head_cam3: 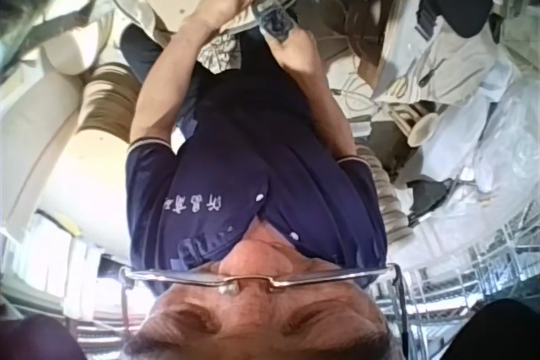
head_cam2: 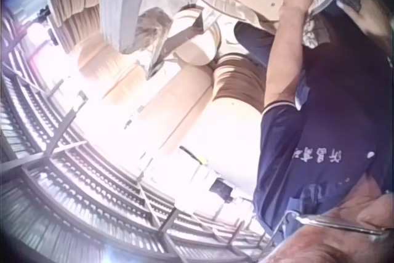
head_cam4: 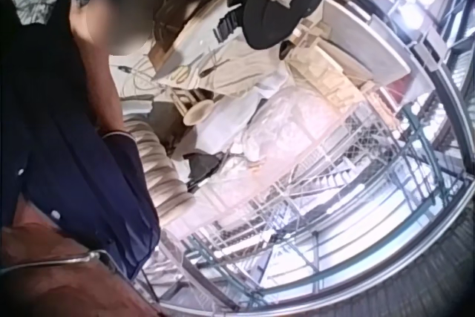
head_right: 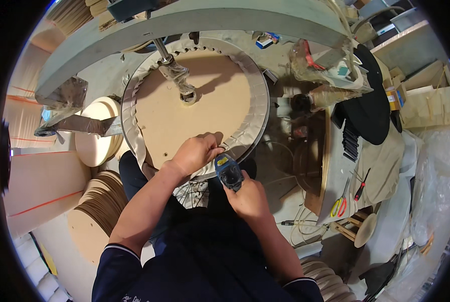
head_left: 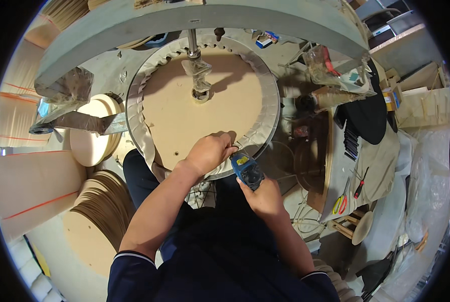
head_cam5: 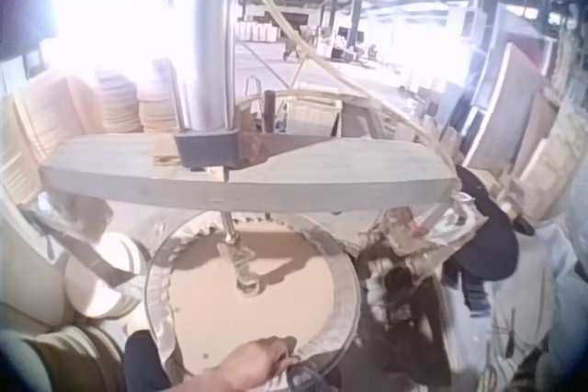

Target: Attaching fabric upholstery to a circular wooden furniture component using a pneumatic stapler and trimming excess with scissors.

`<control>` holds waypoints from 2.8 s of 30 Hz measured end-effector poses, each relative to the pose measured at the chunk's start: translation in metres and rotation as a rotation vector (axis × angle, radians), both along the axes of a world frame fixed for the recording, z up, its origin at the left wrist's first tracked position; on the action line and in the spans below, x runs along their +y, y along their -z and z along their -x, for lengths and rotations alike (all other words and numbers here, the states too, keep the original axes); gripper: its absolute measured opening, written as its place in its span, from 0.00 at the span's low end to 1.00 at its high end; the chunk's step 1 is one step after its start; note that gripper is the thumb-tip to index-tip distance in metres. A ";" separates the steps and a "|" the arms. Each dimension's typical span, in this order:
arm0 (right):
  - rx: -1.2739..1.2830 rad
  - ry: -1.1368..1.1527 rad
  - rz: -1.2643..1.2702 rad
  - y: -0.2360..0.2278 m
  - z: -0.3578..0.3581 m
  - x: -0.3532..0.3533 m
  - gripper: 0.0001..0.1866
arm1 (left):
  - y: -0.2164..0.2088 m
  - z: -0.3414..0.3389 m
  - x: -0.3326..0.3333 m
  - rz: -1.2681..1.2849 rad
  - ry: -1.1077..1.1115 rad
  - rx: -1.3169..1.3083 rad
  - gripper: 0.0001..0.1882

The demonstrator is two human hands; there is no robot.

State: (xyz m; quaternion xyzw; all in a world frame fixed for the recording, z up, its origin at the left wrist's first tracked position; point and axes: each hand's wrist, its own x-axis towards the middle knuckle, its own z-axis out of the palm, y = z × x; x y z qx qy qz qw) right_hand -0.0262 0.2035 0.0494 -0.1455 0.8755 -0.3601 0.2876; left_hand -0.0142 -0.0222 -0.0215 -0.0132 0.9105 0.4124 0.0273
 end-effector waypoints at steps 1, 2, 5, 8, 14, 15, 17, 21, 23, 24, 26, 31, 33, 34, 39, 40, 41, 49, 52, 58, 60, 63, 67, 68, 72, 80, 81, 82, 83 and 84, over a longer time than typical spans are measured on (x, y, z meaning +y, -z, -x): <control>-0.015 0.030 -0.014 0.000 -0.001 0.001 0.20 | 0.001 0.000 0.003 -0.006 -0.015 0.019 0.14; -0.001 0.027 -0.005 0.000 0.001 0.002 0.20 | 0.002 0.002 0.004 0.002 -0.017 0.034 0.14; -0.069 0.151 0.042 0.015 0.000 0.024 0.22 | -0.005 -0.003 0.019 -0.041 -0.082 0.051 0.17; -0.084 0.210 0.037 0.010 -0.010 0.047 0.21 | -0.025 -0.021 0.014 0.092 0.181 0.099 0.24; -0.156 0.145 0.066 -0.004 -0.020 0.053 0.19 | -0.018 -0.026 -0.018 0.063 0.362 -0.052 0.15; -0.162 0.135 0.114 -0.005 -0.022 0.051 0.19 | -0.019 -0.023 -0.018 0.078 0.370 -0.058 0.12; -0.127 0.095 0.133 -0.002 -0.024 0.046 0.19 | -0.016 -0.020 -0.017 0.076 0.321 -0.067 0.12; -0.132 0.024 0.011 -0.003 -0.019 0.031 0.21 | -0.013 -0.011 -0.016 0.070 0.169 -0.047 0.15; -0.168 0.005 -0.047 -0.003 -0.017 0.025 0.22 | -0.004 -0.010 -0.016 0.035 0.138 -0.067 0.17; -0.173 0.022 -0.026 -0.003 -0.017 0.022 0.22 | -0.003 -0.009 -0.015 0.033 0.116 -0.075 0.17; -0.182 0.037 -0.010 -0.002 -0.015 0.017 0.22 | -0.002 -0.007 -0.014 0.027 0.092 -0.087 0.17; 0.016 -0.019 -0.025 0.005 -0.007 0.004 0.20 | -0.002 0.000 -0.004 0.016 0.040 -0.029 0.15; 0.022 0.003 -0.037 0.002 -0.003 -0.002 0.21 | -0.006 0.001 0.003 0.018 0.025 -0.036 0.15; 0.026 0.026 -0.048 -0.001 -0.003 -0.003 0.22 | -0.004 0.000 0.008 0.043 -0.014 -0.043 0.16; 0.020 0.103 0.020 0.006 -0.008 0.028 0.23 | -0.007 -0.014 0.018 0.068 0.011 0.101 0.24; -0.052 0.144 -0.007 0.006 -0.008 0.038 0.23 | -0.011 -0.020 0.016 0.104 0.110 0.096 0.25; -0.063 0.140 -0.046 0.005 -0.010 0.044 0.23 | -0.018 -0.026 0.011 0.140 0.210 0.088 0.25; -0.154 0.054 0.061 -0.001 -0.024 0.042 0.20 | -0.014 -0.019 -0.018 0.149 0.306 -0.109 0.13; -0.154 0.046 0.076 -0.002 -0.025 0.031 0.22 | -0.007 -0.018 -0.012 0.101 0.152 0.080 0.14; -0.141 0.004 -0.010 0.001 -0.015 0.015 0.22 | 0.008 -0.011 -0.007 0.040 0.047 0.066 0.16; -0.048 0.024 -0.017 0.005 -0.012 0.010 0.23 | 0.001 -0.007 -0.003 0.031 0.050 0.040 0.14; 0.014 0.008 -0.081 0.004 -0.004 0.004 0.23 | 0.002 -0.001 0.005 0.020 0.035 0.029 0.12; 0.041 0.060 -0.074 0.003 -0.001 0.003 0.23 | -0.007 0.003 0.014 0.039 -0.040 -0.068 0.12; -0.002 0.077 -0.029 0.007 0.000 0.008 0.22 | -0.005 0.001 0.015 0.029 -0.070 -0.064 0.13; 0.026 0.147 -0.033 0.009 -0.002 0.044 0.22 | -0.018 -0.018 0.019 0.085 0.125 0.028 0.22; -0.213 0.075 -0.053 0.001 -0.013 0.051 0.22 | -0.021 -0.019 -0.016 0.152 0.347 -0.104 0.11; -0.218 0.077 -0.054 0.000 -0.015 0.048 0.22 | -0.022 -0.018 -0.015 0.170 0.322 -0.114 0.12; -0.169 0.064 0.030 -0.003 -0.017 0.043 0.22 | -0.020 -0.017 -0.014 0.167 0.323 -0.119 0.12; -0.121 0.052 0.112 -0.007 -0.018 0.037 0.21 | -0.018 -0.016 -0.014 0.149 0.261 -0.070 0.13; -0.128 0.053 0.108 -0.010 -0.018 0.034 0.21 | -0.016 -0.016 -0.013 0.131 0.197 -0.022 0.14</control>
